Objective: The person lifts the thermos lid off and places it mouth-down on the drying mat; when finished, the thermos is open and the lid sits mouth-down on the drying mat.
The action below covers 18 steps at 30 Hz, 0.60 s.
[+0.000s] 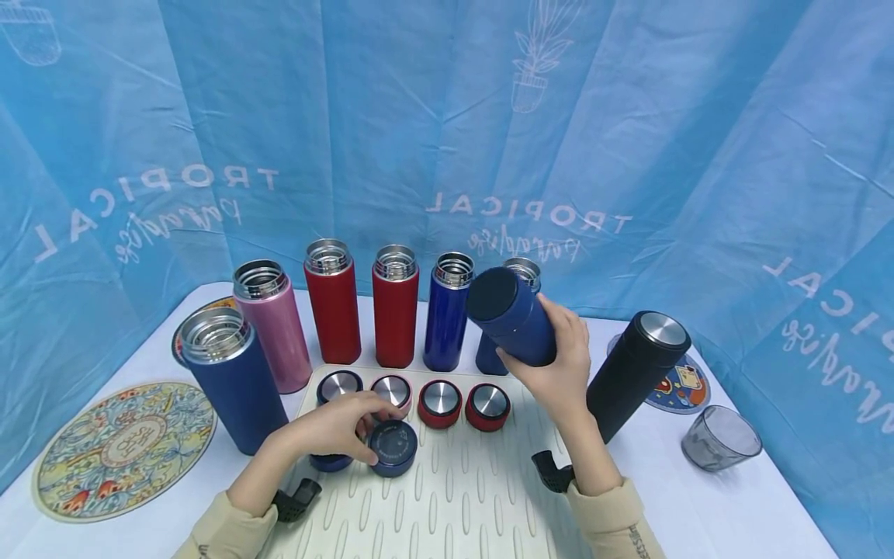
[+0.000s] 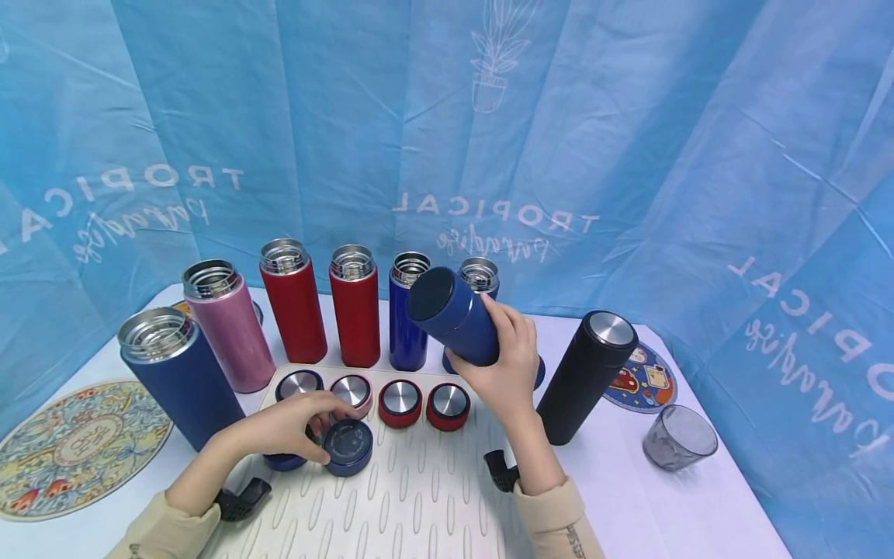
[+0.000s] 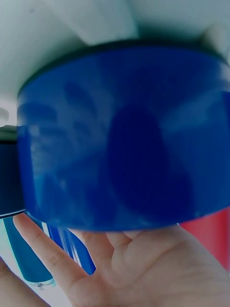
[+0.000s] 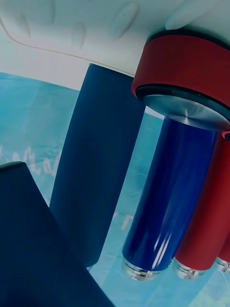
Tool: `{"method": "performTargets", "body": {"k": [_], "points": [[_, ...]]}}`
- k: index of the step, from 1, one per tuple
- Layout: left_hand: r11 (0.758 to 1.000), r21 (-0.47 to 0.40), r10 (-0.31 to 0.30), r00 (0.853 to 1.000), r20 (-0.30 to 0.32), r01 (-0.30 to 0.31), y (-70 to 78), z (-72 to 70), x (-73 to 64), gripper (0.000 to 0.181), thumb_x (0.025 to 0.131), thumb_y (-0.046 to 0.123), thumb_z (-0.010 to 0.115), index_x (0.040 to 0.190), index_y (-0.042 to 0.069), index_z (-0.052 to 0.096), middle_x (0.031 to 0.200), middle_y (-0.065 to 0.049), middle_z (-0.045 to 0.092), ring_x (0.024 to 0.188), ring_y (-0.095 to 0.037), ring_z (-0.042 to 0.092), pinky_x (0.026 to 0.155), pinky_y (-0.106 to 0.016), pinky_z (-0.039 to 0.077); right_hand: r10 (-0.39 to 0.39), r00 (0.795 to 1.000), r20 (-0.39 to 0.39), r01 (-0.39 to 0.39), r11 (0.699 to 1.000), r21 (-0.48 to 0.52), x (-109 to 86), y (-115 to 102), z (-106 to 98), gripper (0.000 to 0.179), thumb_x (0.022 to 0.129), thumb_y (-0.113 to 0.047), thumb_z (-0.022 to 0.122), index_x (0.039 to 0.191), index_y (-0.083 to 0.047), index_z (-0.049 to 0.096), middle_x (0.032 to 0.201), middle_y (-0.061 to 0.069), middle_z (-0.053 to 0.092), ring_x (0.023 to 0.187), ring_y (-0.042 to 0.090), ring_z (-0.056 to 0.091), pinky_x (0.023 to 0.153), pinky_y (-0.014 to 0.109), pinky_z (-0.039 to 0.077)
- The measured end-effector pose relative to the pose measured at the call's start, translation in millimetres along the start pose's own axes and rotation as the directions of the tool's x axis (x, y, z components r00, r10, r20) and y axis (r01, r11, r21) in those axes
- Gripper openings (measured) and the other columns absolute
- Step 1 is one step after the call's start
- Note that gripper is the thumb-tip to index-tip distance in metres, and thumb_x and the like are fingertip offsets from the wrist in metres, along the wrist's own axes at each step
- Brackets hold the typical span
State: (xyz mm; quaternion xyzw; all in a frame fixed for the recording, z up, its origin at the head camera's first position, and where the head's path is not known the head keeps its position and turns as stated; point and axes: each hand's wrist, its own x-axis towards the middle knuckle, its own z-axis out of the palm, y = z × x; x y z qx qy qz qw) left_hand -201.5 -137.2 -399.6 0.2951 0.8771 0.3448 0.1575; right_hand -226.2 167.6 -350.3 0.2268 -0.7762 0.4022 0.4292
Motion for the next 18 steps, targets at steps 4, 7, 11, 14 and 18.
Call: {"method": "performTargets", "body": {"k": [4,7,11,14,18], "points": [[1.000,0.003,-0.005,1.000,0.000,0.005,0.1,0.2,-0.1,0.058,0.066,0.013,0.082,0.120,0.012,0.061,0.107,-0.005,0.058,0.083,-0.017,0.054,0.067,-0.026,0.049,-0.067,0.995,0.067,0.073,0.993,-0.092,-2.7,-4.0,-1.1,0.079,0.055,-0.014,0.086,0.127,-0.011,0.053,0.116,0.016,0.054,0.105,0.034,0.046,0.085,0.055,0.042],[1.000,0.004,-0.002,1.000,0.002,0.002,0.4,0.6,0.3,0.058,0.065,0.012,0.082,0.120,0.011,0.060,0.107,-0.005,0.058,0.082,-0.017,0.054,0.067,-0.026,0.049,-0.108,0.988,0.114,0.123,0.983,-0.137,-4.3,-5.0,-2.4,0.082,0.052,-0.015,0.088,0.126,-0.012,0.053,0.115,0.015,0.055,0.106,0.034,0.048,0.085,0.055,0.043],[1.000,0.005,0.005,1.000,0.005,-0.005,0.8,0.9,0.6,0.058,0.065,0.012,0.082,0.119,0.009,0.060,0.107,-0.006,0.059,0.082,-0.016,0.054,0.067,-0.026,0.049,-0.142,0.974,0.175,0.173,0.969,-0.175,-5.7,-6.0,-5.4,0.084,0.050,-0.018,0.090,0.126,-0.014,0.054,0.116,0.014,0.055,0.105,0.033,0.048,0.085,0.055,0.043],[1.000,0.006,0.002,1.000,0.004,-0.002,1.2,0.8,0.3,0.058,0.066,0.012,0.082,0.119,0.009,0.060,0.107,-0.006,0.059,0.083,-0.016,0.054,0.067,-0.026,0.049,-0.155,0.963,0.220,0.200,0.959,-0.200,-5.9,-7.7,-7.0,0.084,0.051,-0.021,0.090,0.127,-0.016,0.055,0.117,0.013,0.056,0.104,0.032,0.049,0.085,0.055,0.044],[1.000,0.010,-0.001,1.000,0.000,0.001,2.0,0.7,0.4,0.058,0.065,0.011,0.082,0.119,0.008,0.060,0.106,-0.006,0.059,0.082,-0.017,0.054,0.067,-0.026,0.050,-0.174,0.946,0.273,0.240,0.943,-0.229,-5.6,-9.3,-7.5,0.085,0.051,-0.024,0.090,0.127,-0.018,0.055,0.116,0.013,0.057,0.103,0.031,0.050,0.085,0.053,0.044]]}}
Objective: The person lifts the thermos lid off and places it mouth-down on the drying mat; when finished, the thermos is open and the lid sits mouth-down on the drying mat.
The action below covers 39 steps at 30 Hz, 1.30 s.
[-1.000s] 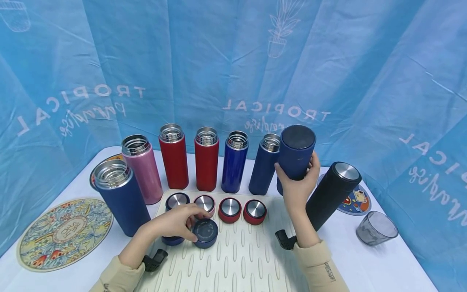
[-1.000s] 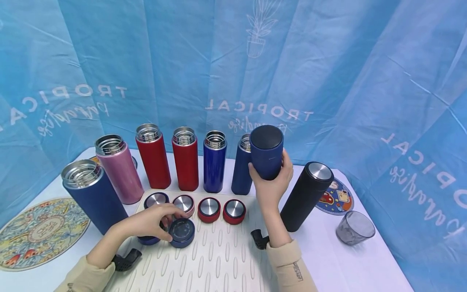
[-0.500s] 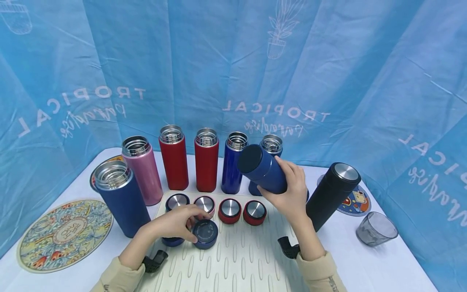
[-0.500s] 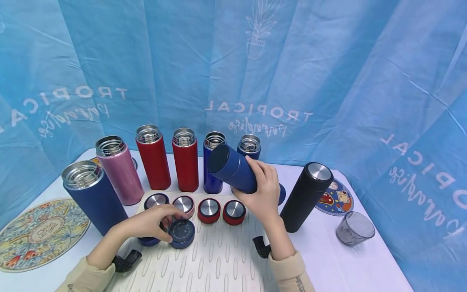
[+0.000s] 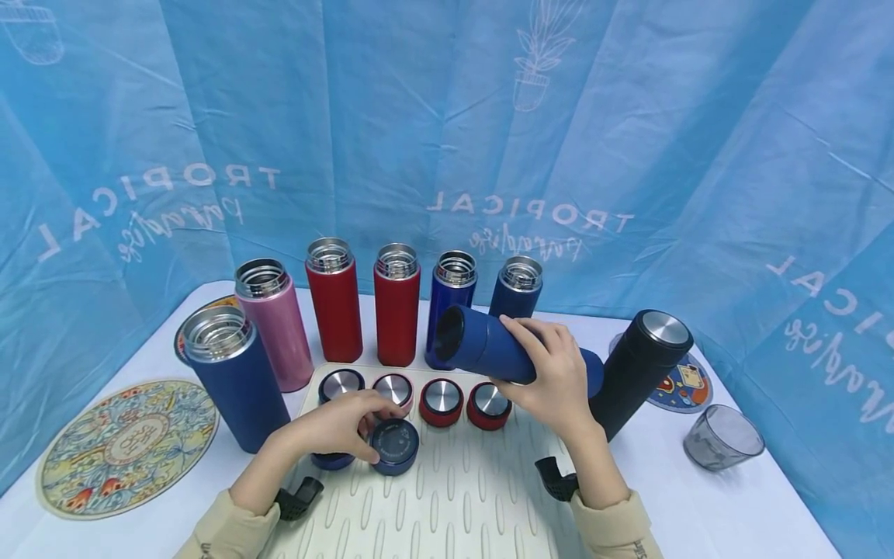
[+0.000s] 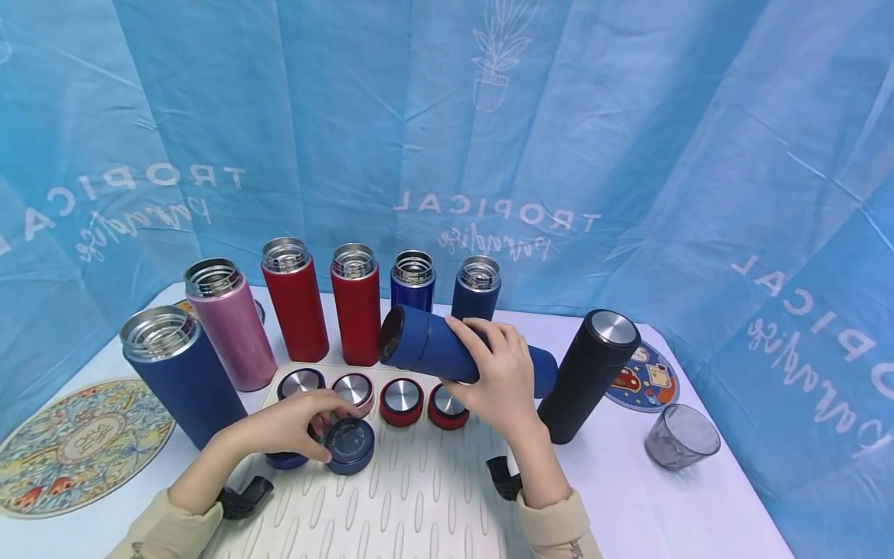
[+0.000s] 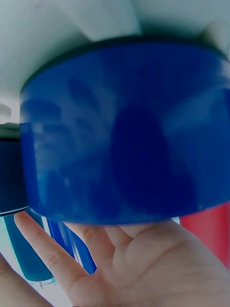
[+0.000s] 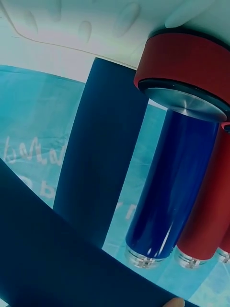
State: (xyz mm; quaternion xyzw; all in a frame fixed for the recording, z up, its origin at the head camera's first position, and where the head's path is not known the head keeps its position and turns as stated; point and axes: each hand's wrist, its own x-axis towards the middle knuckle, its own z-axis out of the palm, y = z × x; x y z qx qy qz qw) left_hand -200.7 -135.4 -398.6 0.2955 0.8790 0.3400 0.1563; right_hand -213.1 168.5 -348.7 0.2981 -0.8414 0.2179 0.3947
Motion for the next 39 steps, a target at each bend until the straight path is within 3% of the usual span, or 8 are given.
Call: {"method": "performTargets", "body": {"k": [8,15,22,26,31,39], "points": [[1.000,0.026,0.006,1.000,0.003,-0.006,9.4,-8.5,4.3,0.057,0.067,0.011,0.081,0.119,0.006,0.059,0.106,-0.008,0.059,0.083,-0.019,0.057,0.068,-0.026,0.051,-0.031,0.997,0.073,0.036,0.998,-0.059,-0.1,1,1,0.086,0.051,-0.026,0.090,0.129,-0.020,0.053,0.116,0.010,0.058,0.101,0.029,0.051,0.084,0.050,0.045],[0.998,0.055,0.035,0.993,-0.113,-0.029,28.5,-27.6,8.4,0.063,0.069,0.015,0.080,0.126,0.009,0.054,0.116,-0.012,0.057,0.092,-0.026,0.058,0.069,-0.030,0.053,-0.065,0.992,0.106,0.073,0.994,-0.077,0.9,0,3,0.086,0.050,-0.027,0.090,0.128,-0.021,0.054,0.116,0.010,0.058,0.100,0.029,0.051,0.083,0.050,0.045],[0.998,-0.007,0.055,0.958,-0.281,-0.059,48.7,-36.2,15.5,0.090,0.067,0.019,0.083,0.142,0.021,0.034,0.130,-0.010,0.042,0.106,-0.028,0.052,0.077,-0.039,0.053,-0.074,0.982,0.172,0.096,0.988,-0.122,0.6,-5,6,0.084,0.051,-0.028,0.088,0.128,-0.023,0.054,0.116,0.009,0.058,0.102,0.030,0.051,0.087,0.050,0.044],[0.991,-0.011,0.121,0.929,-0.350,-0.133,56.7,-34.3,17.0,0.094,0.066,0.020,0.083,0.143,0.026,0.030,0.139,-0.007,0.032,0.117,-0.026,0.044,0.082,-0.041,0.052,-0.078,0.975,0.207,0.108,0.985,-0.138,-0.6,-9,7,0.085,0.053,-0.029,0.088,0.129,-0.025,0.053,0.117,0.008,0.058,0.103,0.030,0.051,0.088,0.050,0.043],[0.965,-0.073,0.206,0.904,-0.374,-0.250,61.8,-29.9,16.0,0.083,0.068,0.015,0.082,0.138,0.023,0.040,0.139,-0.005,0.034,0.120,-0.026,0.044,0.086,-0.040,0.050,-0.099,0.965,0.241,0.138,0.979,-0.152,-1.3,-15,8,0.083,0.056,-0.032,0.087,0.131,-0.027,0.052,0.117,0.008,0.058,0.103,0.031,0.051,0.090,0.050,0.043],[0.946,-0.134,0.223,0.894,-0.388,-0.294,59.3,-25.0,13.8,0.068,0.069,0.007,0.080,0.128,0.014,0.049,0.131,-0.010,0.043,0.111,-0.030,0.053,0.086,-0.043,0.050,-0.112,0.962,0.250,0.158,0.972,-0.173,-1.5,-21,8,0.078,0.056,-0.033,0.087,0.126,-0.024,0.055,0.116,0.006,0.060,0.104,0.029,0.052,0.091,0.049,0.043]]}}
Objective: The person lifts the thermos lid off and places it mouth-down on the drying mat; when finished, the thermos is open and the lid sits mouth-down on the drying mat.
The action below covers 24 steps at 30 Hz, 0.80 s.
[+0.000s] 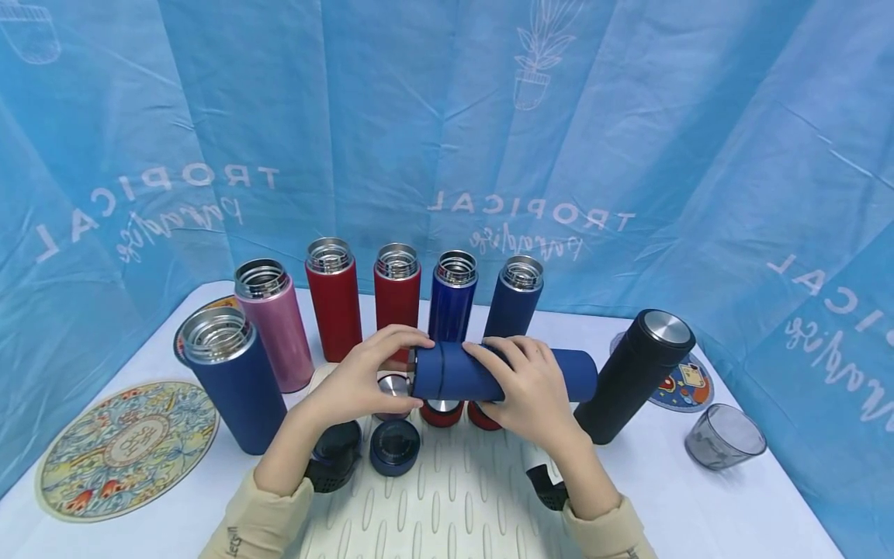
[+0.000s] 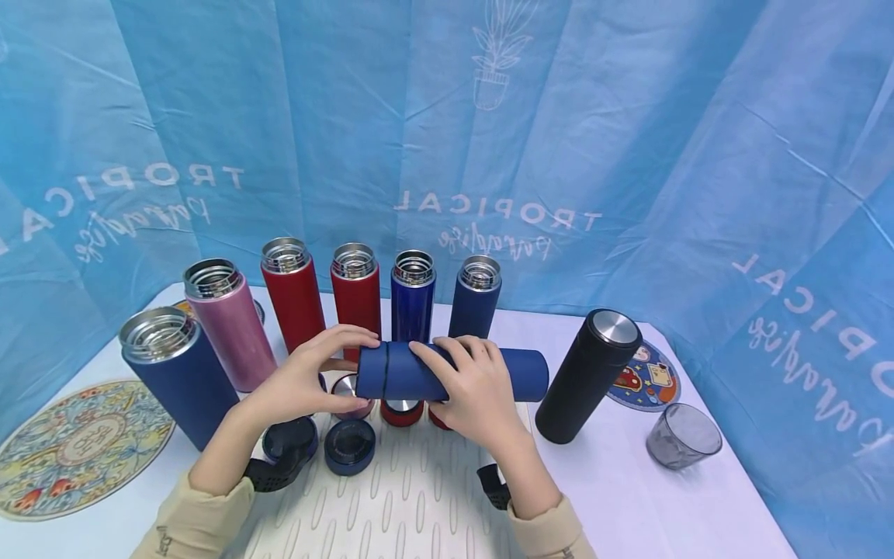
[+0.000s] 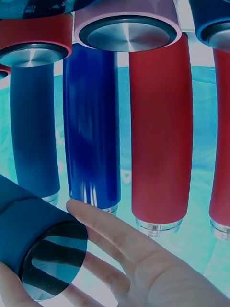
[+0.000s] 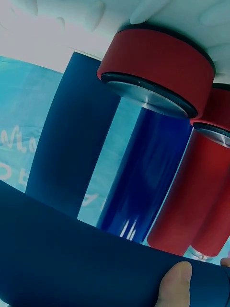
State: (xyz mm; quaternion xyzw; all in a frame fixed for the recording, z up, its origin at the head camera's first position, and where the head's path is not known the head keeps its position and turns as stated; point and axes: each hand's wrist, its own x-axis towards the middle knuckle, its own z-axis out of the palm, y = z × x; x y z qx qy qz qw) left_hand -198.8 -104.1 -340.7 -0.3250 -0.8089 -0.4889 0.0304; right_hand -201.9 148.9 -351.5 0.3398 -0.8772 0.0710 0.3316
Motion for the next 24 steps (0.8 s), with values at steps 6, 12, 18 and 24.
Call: {"method": "performTargets", "body": {"k": [6,12,18,24], "points": [[0.999,0.019,0.032,0.999,-0.018,-0.032,-0.8,-0.7,-0.3,0.065,0.066,0.005,0.081,0.124,0.013,0.052,0.125,-0.008,0.047,0.107,-0.028,0.056,0.083,-0.040,0.052,-0.003,1.000,-0.004,0.003,1.000,-0.015,-0.9,-1.9,0.1,0.076,0.054,-0.033,0.088,0.122,-0.022,0.057,0.115,0.006,0.061,0.103,0.028,0.053,0.090,0.049,0.043],[0.998,0.030,0.051,0.998,-0.046,-0.049,-3.0,-0.3,-0.1,0.063,0.064,0.007,0.083,0.121,0.011,0.056,0.122,-0.008,0.051,0.105,-0.026,0.057,0.080,-0.035,0.053,-0.034,0.999,-0.025,0.033,0.999,-0.036,-1.4,-2.7,-2.1,0.075,0.055,-0.035,0.087,0.123,-0.023,0.058,0.115,0.006,0.061,0.101,0.029,0.053,0.088,0.047,0.045],[0.999,-0.033,0.023,0.998,-0.064,-0.025,-4.0,0.5,0.1,0.063,0.064,0.007,0.083,0.121,0.011,0.056,0.118,-0.009,0.052,0.102,-0.028,0.058,0.076,-0.041,0.054,-0.069,0.996,-0.064,0.066,0.997,-0.050,-1.6,-2.4,-3.1,0.076,0.053,-0.036,0.088,0.121,-0.022,0.059,0.115,0.008,0.061,0.100,0.031,0.054,0.086,0.048,0.046],[0.990,-0.108,-0.096,0.993,-0.066,0.089,-4.5,-1.0,-0.6,0.063,0.066,0.013,0.081,0.123,0.013,0.054,0.109,-0.011,0.058,0.090,-0.025,0.060,0.072,-0.032,0.055,-0.098,0.991,-0.089,0.091,0.993,-0.081,-1.0,-3.8,-5.0,0.078,0.049,-0.036,0.090,0.120,-0.022,0.060,0.114,0.010,0.062,0.100,0.033,0.055,0.084,0.050,0.046]]}}
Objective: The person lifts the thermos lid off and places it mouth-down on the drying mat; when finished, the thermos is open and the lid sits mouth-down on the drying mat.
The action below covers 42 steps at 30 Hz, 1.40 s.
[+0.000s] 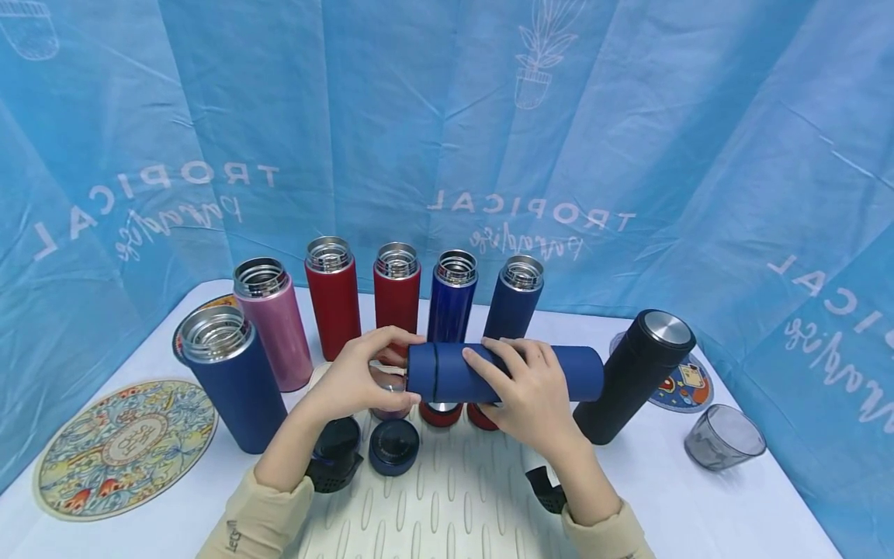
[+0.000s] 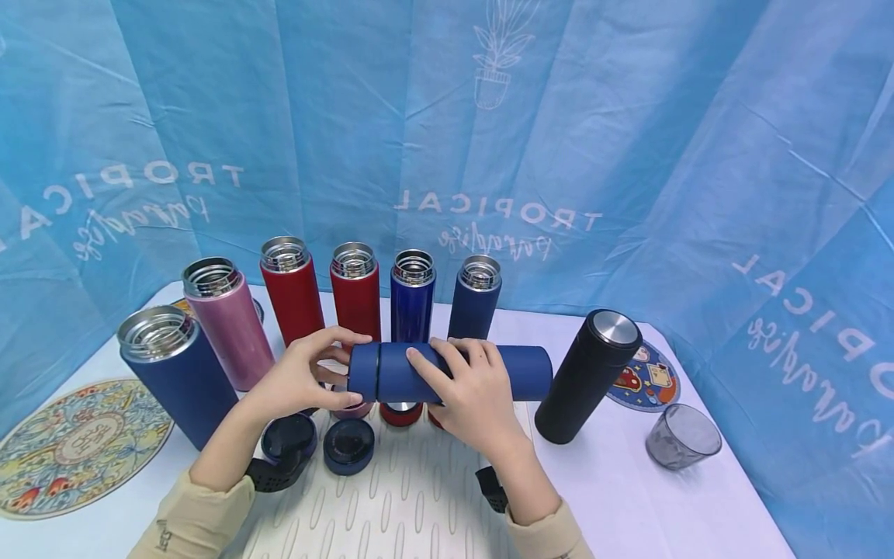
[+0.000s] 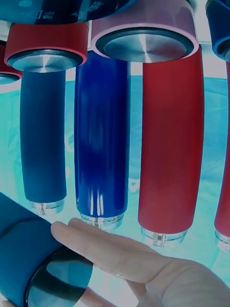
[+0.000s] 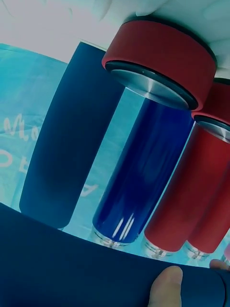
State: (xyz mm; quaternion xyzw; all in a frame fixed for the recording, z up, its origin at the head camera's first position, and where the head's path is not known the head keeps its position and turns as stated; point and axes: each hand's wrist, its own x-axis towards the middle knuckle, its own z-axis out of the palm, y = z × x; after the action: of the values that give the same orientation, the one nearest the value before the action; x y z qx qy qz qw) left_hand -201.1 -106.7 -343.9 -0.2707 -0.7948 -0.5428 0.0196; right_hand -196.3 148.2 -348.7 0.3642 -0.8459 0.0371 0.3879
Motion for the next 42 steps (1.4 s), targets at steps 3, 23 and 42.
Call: {"method": "performTargets", "body": {"k": [3,23,42], "points": [[0.999,0.000,-0.052,0.999,0.003,0.052,1.6,-0.8,-0.5,0.060,0.069,0.015,0.080,0.123,0.015,0.053,0.107,-0.012,0.059,0.087,-0.024,0.061,0.070,-0.030,0.055,-0.005,1.000,-0.004,0.005,1.000,-0.007,0.5,-1.0,-0.6,0.079,0.049,-0.036,0.090,0.120,-0.022,0.060,0.114,0.010,0.062,0.100,0.033,0.055,0.085,0.050,0.045],[0.970,0.006,-0.243,0.970,0.025,0.243,4.5,3.4,2.7,0.031,0.090,0.025,0.059,0.113,0.005,0.052,0.097,-0.016,0.060,0.074,-0.021,0.063,0.067,-0.036,0.056,-0.046,0.998,-0.033,0.044,0.997,-0.064,1.5,-2.6,-2.9,0.078,0.049,-0.036,0.090,0.120,-0.023,0.059,0.113,0.012,0.062,0.101,0.033,0.055,0.084,0.050,0.045],[0.998,-0.055,0.042,0.999,0.029,-0.040,6.1,-1.1,0.4,0.061,0.070,0.009,0.079,0.125,0.013,0.052,0.127,-0.009,0.047,0.113,-0.030,0.052,0.087,-0.040,0.050,-0.002,1.000,0.007,0.003,0.997,-0.071,0.3,2.1,-8.4,0.078,0.050,-0.037,0.089,0.121,-0.023,0.059,0.115,0.012,0.061,0.103,0.034,0.053,0.086,0.050,0.043]]}}
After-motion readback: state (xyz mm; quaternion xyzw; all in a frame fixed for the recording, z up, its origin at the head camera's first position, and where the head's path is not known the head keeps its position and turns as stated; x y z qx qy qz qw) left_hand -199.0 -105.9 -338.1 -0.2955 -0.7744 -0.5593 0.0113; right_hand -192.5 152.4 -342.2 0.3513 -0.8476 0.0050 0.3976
